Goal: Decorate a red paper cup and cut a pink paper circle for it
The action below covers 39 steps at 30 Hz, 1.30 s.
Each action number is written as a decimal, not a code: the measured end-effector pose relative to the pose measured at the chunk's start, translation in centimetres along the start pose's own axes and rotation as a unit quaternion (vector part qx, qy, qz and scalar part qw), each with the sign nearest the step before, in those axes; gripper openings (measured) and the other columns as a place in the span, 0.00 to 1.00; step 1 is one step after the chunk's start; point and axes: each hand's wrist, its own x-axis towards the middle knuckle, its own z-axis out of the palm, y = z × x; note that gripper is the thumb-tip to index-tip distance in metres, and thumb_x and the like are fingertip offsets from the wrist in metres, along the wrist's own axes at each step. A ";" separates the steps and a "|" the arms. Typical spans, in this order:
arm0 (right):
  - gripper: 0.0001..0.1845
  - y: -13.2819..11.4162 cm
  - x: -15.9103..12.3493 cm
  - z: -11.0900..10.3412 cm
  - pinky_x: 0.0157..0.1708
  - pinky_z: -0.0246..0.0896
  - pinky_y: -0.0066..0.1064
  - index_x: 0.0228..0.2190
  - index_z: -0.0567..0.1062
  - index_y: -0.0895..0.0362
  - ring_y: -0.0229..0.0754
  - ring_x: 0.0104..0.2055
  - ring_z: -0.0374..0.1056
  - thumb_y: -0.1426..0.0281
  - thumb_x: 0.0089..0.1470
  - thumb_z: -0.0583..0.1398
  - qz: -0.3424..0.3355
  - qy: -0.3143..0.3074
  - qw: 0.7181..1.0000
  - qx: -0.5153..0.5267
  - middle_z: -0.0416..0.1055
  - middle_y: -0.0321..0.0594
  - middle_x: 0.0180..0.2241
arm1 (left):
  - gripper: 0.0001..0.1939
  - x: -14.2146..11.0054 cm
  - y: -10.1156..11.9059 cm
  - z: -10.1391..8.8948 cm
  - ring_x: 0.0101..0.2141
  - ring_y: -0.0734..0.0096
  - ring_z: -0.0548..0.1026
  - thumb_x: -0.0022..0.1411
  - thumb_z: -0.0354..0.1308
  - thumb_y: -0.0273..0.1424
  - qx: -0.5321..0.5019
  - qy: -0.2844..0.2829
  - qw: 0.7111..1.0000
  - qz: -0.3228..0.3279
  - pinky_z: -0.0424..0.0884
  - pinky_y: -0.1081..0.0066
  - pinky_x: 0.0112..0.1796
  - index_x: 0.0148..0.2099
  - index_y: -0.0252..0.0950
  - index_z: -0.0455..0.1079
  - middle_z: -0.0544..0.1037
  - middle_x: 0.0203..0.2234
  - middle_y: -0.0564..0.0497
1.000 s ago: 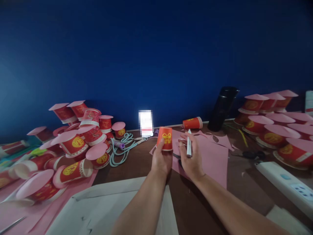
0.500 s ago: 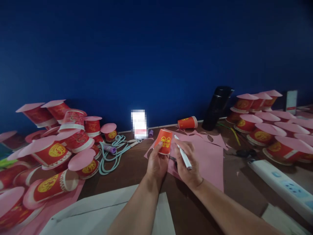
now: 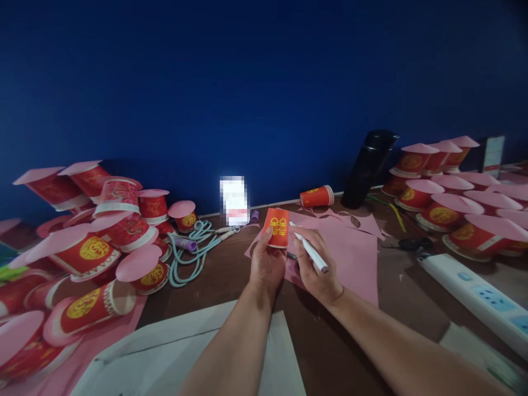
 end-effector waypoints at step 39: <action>0.17 -0.3 0.0 -0.4 0.48 0.65 0.42 0.50 0.67 0.54 0.45 0.47 0.67 0.74 0.58 0.56 -0.009 -0.010 1.000 -0.024 0.70 0.45 0.45 | 0.07 -0.3 0.0 -0.1 0.37 0.71 0.77 0.55 0.60 0.27 0.014 -0.042 0.999 0.013 0.68 0.72 0.46 0.37 0.32 0.74 0.79 0.33 0.48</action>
